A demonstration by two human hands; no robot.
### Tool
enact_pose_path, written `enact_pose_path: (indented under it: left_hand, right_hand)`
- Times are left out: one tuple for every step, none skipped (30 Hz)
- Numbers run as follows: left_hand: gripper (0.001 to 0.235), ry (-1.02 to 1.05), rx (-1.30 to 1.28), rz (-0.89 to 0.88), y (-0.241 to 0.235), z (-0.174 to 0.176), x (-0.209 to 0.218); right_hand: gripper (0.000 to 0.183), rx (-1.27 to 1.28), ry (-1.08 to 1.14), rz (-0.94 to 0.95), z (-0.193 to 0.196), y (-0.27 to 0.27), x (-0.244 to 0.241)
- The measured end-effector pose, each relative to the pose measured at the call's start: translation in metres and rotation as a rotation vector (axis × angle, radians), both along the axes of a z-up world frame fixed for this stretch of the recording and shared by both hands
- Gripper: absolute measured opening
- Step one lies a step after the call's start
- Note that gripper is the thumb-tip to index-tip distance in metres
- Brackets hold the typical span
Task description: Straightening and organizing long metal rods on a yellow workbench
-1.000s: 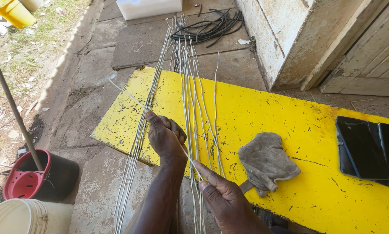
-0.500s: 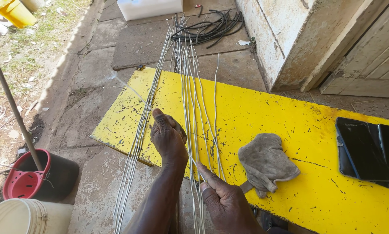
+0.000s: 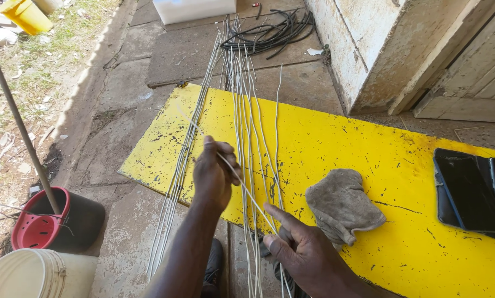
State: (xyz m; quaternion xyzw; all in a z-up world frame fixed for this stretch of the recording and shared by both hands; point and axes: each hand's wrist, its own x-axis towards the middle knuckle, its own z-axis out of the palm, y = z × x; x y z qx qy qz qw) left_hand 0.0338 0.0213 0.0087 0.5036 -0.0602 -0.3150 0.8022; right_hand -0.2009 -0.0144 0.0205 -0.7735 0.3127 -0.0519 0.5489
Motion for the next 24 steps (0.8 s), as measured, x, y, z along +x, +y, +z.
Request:
enact_pose_path:
  left_hand:
    - [0.057,0.022,-0.01,-0.088,-0.004,0.0,-0.011]
    - [0.057,0.045,-0.023,-0.18,-0.01,-0.001,-0.023]
    - [0.057,0.048,-0.024,-0.187,-0.015,-0.006,-0.033]
    - [0.06,-0.002,-0.051,-0.233,-0.019,-0.012,-0.042]
    - [0.065,-0.053,-0.078,-0.279,-0.022,-0.016,-0.051]
    - [0.065,-0.053,-0.08,-0.285,-0.024,-0.014,-0.056]
    - [0.066,-0.094,-0.033,-0.289,-0.025,-0.012,-0.06]
    - [0.068,-0.134,0.016,-0.287,-0.024,-0.01,-0.063]
    - [0.068,-0.134,0.016,-0.286,-0.025,-0.009,-0.064]
    - [0.067,-0.209,0.07,-0.273,-0.025,-0.009,-0.065]
    - [0.066,-0.284,0.124,-0.259,-0.025,-0.008,-0.067]
    - [0.066,-0.283,0.125,-0.26,-0.025,-0.009,-0.067]
    - [0.064,-0.292,0.116,-0.271,-0.026,-0.01,-0.068]
    - [0.063,-0.3,0.104,-0.282,-0.027,-0.01,-0.068]
    - [0.063,-0.299,0.102,-0.284,-0.029,-0.01,-0.067]
    - [0.06,-0.298,0.099,-0.256,-0.029,-0.01,-0.064]
    - [0.057,-0.296,0.095,-0.228,-0.029,-0.009,-0.062]
    - [0.057,-0.295,0.095,-0.227,-0.031,-0.01,-0.056]
    - [0.055,-0.219,0.062,-0.178,-0.033,-0.011,-0.049]
    - [0.055,-0.142,0.029,-0.127,-0.035,-0.013,-0.044]
    - [0.055,-0.139,0.029,-0.123,-0.035,-0.009,-0.04]
    - [0.049,-0.104,0.053,-0.083,-0.034,-0.006,-0.036]
    - [0.046,-0.069,0.077,-0.043,-0.033,-0.002,-0.032]
    - [0.046,-0.068,0.078,-0.04,-0.03,0.0,-0.027]
  right_hand:
    - [0.067,0.034,-0.032,-0.004,0.003,-0.001,0.002]
    - [0.071,0.066,-0.065,-0.012,0.007,-0.003,0.004]
    - [0.071,0.064,-0.061,-0.019,0.009,-0.007,0.005]
    - [0.07,0.111,-0.123,-0.031,0.012,-0.01,0.007]
    - [0.07,0.158,-0.184,-0.044,0.015,-0.013,0.009]
    - [0.07,0.155,-0.185,-0.049,0.012,-0.017,0.007]
    - [0.068,0.22,-0.187,-0.084,0.009,-0.02,0.005]
    - [0.067,0.287,-0.189,-0.113,0.006,-0.022,0.004]
    - [0.067,0.287,-0.189,-0.112,0.006,-0.024,0.003]
    - [0.069,0.326,-0.213,-0.105,0.007,-0.025,0.003]
    - [0.07,0.364,-0.237,-0.098,0.007,-0.027,0.002]
    - [0.07,0.364,-0.237,-0.099,-0.002,-0.027,0.004]
    - [0.069,0.437,-0.347,-0.1,-0.01,-0.026,0.006]
    - [0.068,0.507,-0.456,-0.1,-0.018,-0.026,0.009]
    - [0.068,0.505,-0.456,-0.102,-0.016,-0.027,0.008]
    - [0.068,0.487,-0.43,-0.117,-0.014,-0.027,0.009]
    - [0.068,0.47,-0.404,-0.133,-0.012,-0.027,0.01]
    - [0.068,0.47,-0.402,-0.132,-0.012,-0.028,0.011]
    - [0.067,0.556,-0.418,-0.143,-0.013,-0.029,0.012]
    - [0.067,0.642,-0.431,-0.152,-0.014,-0.03,0.013]
    - [0.067,0.642,-0.427,-0.149,-0.012,-0.029,0.013]
    - [0.066,0.621,-0.396,-0.112,-0.01,-0.028,0.015]
    - [0.066,0.6,-0.365,-0.075,-0.009,-0.027,0.016]
    - [0.066,0.601,-0.362,-0.072,-0.013,-0.026,0.018]
